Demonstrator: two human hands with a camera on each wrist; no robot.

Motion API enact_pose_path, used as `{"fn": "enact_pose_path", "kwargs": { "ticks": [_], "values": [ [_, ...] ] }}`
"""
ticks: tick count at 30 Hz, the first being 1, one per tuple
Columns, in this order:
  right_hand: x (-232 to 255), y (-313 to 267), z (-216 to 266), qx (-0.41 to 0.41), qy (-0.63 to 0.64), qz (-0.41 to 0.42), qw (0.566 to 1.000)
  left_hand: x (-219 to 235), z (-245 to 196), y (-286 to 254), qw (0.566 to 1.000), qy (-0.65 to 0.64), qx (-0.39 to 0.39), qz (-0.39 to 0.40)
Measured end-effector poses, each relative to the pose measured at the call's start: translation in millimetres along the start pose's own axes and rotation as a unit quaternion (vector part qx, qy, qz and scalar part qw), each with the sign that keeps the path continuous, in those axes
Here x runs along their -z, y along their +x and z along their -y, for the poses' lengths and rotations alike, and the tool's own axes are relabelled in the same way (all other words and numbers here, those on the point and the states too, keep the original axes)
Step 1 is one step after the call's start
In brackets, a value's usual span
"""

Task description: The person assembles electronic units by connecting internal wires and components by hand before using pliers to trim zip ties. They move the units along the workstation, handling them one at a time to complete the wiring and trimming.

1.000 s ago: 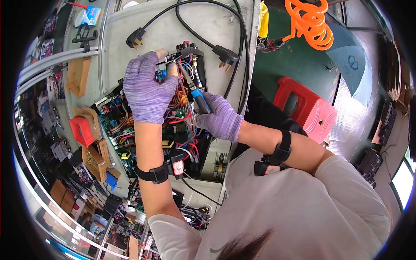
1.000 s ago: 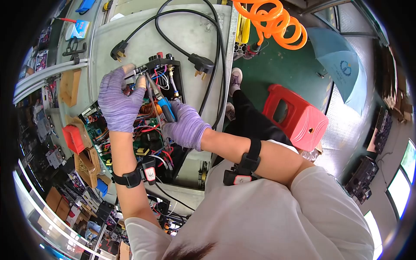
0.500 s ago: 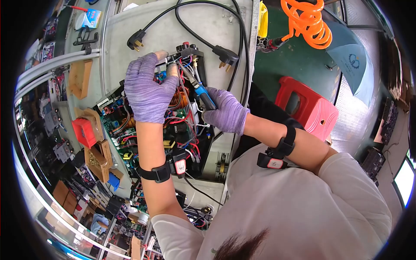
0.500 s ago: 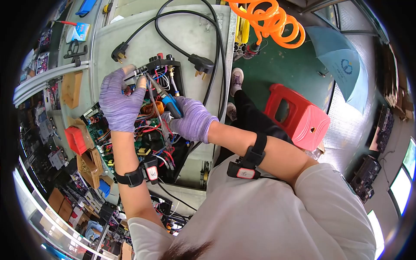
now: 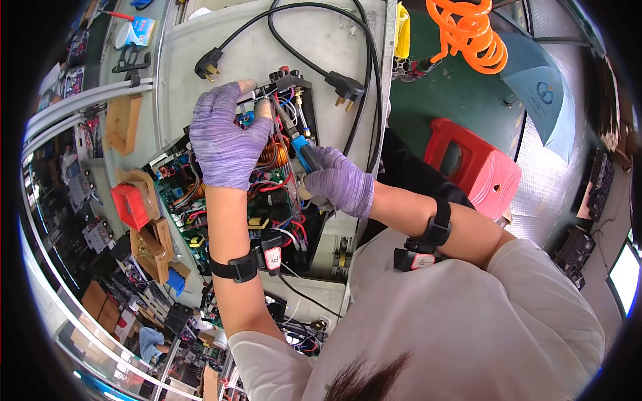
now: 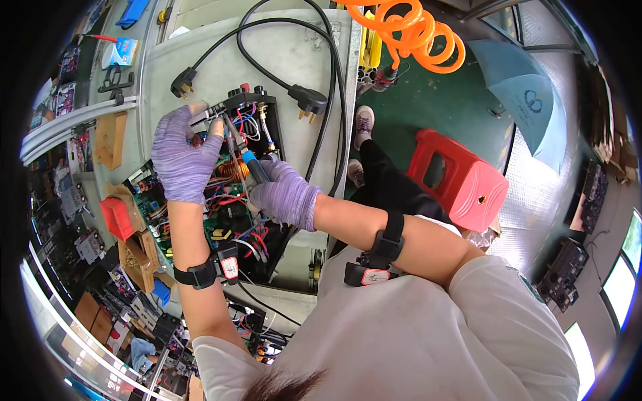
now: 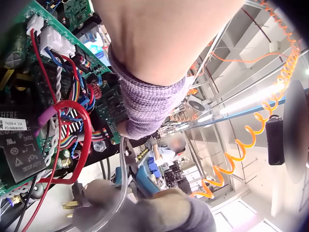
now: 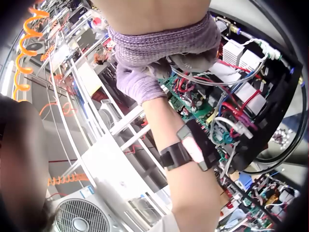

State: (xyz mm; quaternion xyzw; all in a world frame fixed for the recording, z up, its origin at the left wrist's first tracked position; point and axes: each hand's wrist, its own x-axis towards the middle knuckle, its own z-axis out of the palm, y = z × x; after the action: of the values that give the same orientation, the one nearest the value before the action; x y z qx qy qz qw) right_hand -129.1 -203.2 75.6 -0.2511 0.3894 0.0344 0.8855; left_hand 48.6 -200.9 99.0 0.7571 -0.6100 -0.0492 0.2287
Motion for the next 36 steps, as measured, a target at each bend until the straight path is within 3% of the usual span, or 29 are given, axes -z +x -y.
{"fn": "enact_pose_path", "kwargs": {
  "ticks": [3, 6, 9, 17, 24, 27, 32, 36],
  "values": [
    [3, 18, -18, 0.116, -0.074, -0.053, 0.989, 1, 2, 1, 1.0, -0.003, 0.003, -0.001],
    [4, 16, -18, 0.092, -0.095, -0.051, 0.99, -1, 9, -3, 1.0, -0.007, -0.009, -0.002],
    [6, 18, -22, 0.133, -0.071, -0.058, 0.987, -1, 15, -3, 0.999, -0.029, -0.029, -0.005],
    [12, 9, -15, 0.112, -0.189, -0.075, 0.973, 5, 8, -3, 0.999, -0.023, -0.025, 0.008],
    [16, 12, -13, 0.093, -0.275, -0.116, 0.95, 0, 15, 0, 0.993, 0.025, -0.11, -0.03],
    [20, 22, -25, 0.131, -0.249, -0.098, 0.955, 0, 15, -2, 0.992, 0.038, -0.114, -0.024],
    [16, 21, -20, 0.11, -0.233, -0.109, 0.96, -4, 20, -4, 0.988, 0.051, -0.137, -0.038],
    [16, 18, -15, 0.099, -0.231, -0.105, 0.962, -5, 17, -5, 0.992, 0.049, -0.113, -0.029]
  ]
}}
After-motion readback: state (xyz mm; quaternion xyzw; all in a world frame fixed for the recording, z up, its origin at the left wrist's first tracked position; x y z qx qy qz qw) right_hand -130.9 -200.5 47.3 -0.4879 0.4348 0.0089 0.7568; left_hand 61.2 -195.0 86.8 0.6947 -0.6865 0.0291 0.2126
